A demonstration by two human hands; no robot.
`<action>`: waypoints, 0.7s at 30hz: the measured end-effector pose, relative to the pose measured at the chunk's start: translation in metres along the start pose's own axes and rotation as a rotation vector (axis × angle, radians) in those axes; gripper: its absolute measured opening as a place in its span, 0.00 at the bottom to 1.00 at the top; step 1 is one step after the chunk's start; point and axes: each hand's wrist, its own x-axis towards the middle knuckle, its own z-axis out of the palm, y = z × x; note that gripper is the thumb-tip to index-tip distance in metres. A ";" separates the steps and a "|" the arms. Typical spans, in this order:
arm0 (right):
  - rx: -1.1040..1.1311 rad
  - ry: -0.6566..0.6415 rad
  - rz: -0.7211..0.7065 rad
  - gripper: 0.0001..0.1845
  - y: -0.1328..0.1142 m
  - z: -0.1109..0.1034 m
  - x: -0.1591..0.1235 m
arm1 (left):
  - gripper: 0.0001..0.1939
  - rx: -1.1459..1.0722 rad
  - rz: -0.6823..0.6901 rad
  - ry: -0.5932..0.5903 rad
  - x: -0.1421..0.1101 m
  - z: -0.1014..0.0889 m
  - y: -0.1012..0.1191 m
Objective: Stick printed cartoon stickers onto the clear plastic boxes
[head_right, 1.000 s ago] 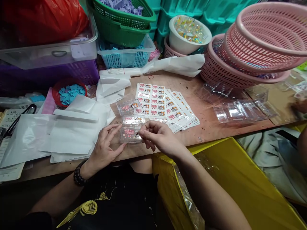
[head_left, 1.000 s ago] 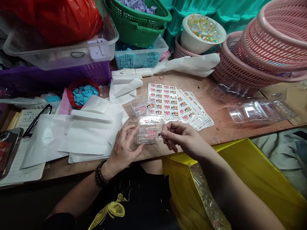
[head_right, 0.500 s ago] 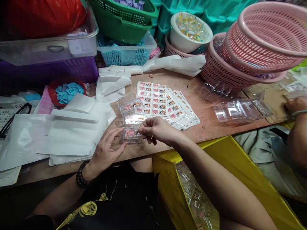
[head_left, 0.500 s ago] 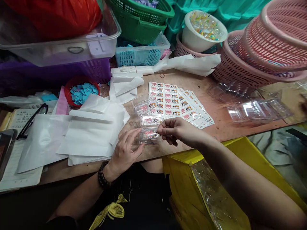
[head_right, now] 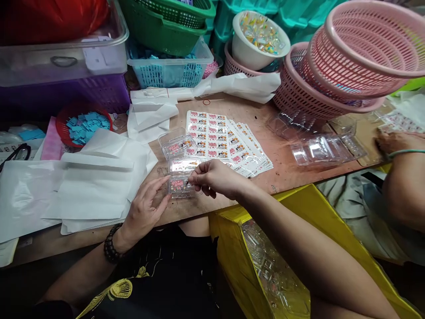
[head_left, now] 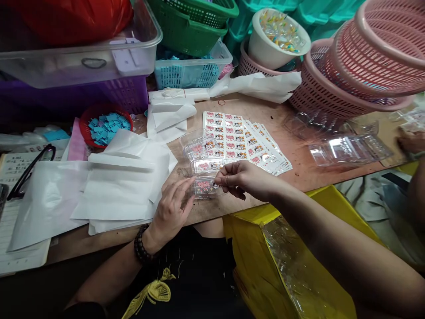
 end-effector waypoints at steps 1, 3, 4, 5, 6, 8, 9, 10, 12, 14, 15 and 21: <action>0.002 0.002 0.002 0.13 0.000 0.000 0.000 | 0.24 -0.003 0.003 -0.004 0.000 0.000 0.000; 0.011 0.001 -0.001 0.13 0.001 0.000 0.000 | 0.25 -0.010 0.006 -0.011 0.000 -0.001 0.000; 0.017 -0.001 -0.006 0.14 0.001 0.000 0.000 | 0.25 -0.014 0.005 -0.011 0.000 -0.001 0.000; 0.022 -0.004 -0.014 0.14 0.002 0.000 0.000 | 0.25 -0.018 0.005 -0.012 0.000 -0.001 -0.001; 0.025 -0.008 -0.020 0.14 0.003 0.000 0.000 | 0.25 -0.023 0.004 -0.012 0.000 -0.001 -0.001; 0.026 -0.011 -0.030 0.14 0.004 0.000 0.001 | 0.25 -0.030 0.000 -0.014 0.000 -0.001 -0.001; 0.024 -0.013 -0.032 0.15 0.004 0.000 0.001 | 0.25 -0.031 -0.002 -0.015 0.000 -0.001 -0.001; 0.022 -0.013 -0.032 0.15 0.004 0.000 0.001 | 0.25 -0.031 -0.004 -0.018 0.000 -0.001 -0.001; 0.015 -0.008 -0.027 0.15 0.004 0.000 0.001 | 0.25 -0.031 -0.004 -0.021 -0.001 -0.001 -0.001; 0.010 0.001 -0.023 0.15 0.003 0.001 0.001 | 0.26 -0.037 0.000 -0.023 -0.001 -0.001 -0.001; 0.009 0.006 -0.022 0.15 0.003 0.001 0.001 | 0.26 -0.041 0.000 -0.026 -0.001 -0.001 -0.001; -0.014 0.010 -0.037 0.17 0.003 0.002 -0.001 | 0.21 -0.023 0.018 -0.041 -0.002 -0.001 -0.003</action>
